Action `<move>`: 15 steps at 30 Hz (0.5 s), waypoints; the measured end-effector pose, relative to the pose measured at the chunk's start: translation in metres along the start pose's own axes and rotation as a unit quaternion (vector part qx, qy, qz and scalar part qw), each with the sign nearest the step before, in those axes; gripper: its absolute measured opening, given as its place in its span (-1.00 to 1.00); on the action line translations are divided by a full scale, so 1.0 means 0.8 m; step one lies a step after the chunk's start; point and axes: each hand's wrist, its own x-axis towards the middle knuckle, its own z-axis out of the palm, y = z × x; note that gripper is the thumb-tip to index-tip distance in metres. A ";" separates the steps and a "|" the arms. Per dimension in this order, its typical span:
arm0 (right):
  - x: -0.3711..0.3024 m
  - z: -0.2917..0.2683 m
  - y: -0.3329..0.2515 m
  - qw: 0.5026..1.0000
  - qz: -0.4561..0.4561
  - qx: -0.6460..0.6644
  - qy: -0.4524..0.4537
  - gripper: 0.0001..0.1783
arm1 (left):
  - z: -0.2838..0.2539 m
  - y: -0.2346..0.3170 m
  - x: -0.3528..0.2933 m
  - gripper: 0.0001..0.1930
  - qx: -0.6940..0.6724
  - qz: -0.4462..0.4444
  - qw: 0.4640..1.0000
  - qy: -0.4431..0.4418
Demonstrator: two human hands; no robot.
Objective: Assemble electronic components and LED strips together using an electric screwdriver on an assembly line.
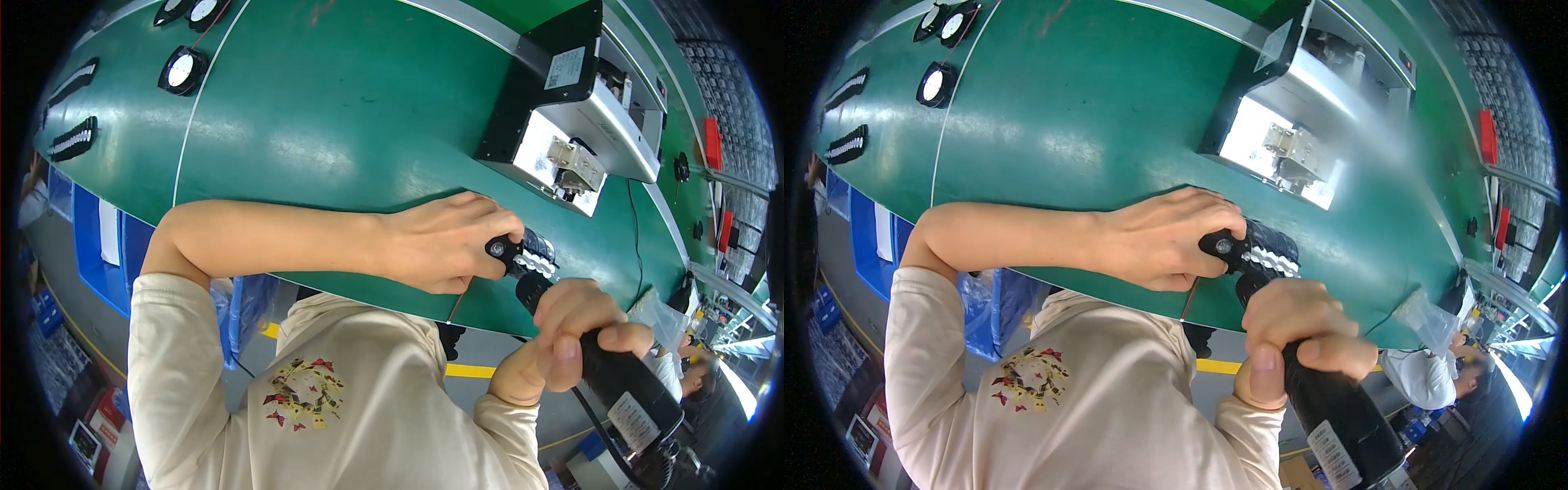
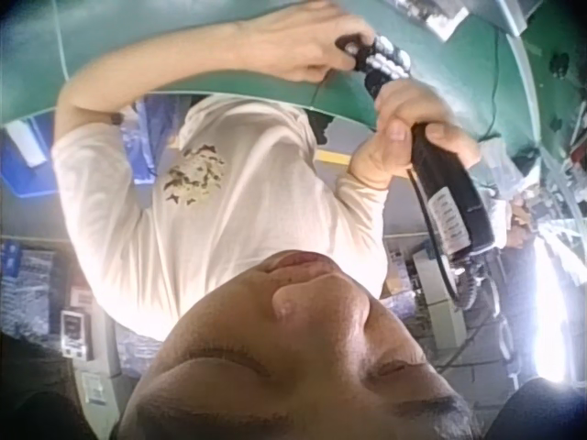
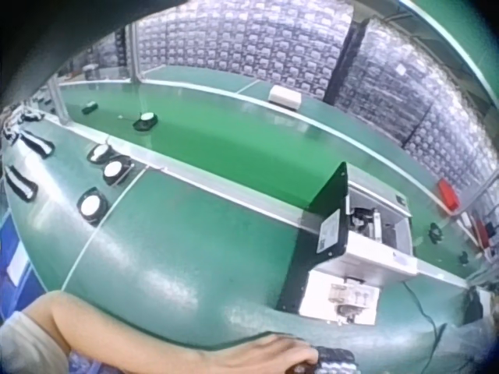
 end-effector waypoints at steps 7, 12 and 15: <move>0.004 -0.005 -0.009 0.997 0.036 0.007 0.070 -0.49 | 0.003 0.002 0.000 -0.77 -0.011 -0.016 0.999 0.031; 0.027 -0.047 -0.051 0.983 -0.068 0.137 0.101 -0.48 | -0.037 0.013 0.006 -0.68 -0.016 -0.040 0.999 -0.025; 0.031 -0.058 -0.046 0.984 -0.081 0.106 0.117 -0.48 | -0.101 0.009 -0.002 -0.59 0.011 -0.085 0.991 -0.107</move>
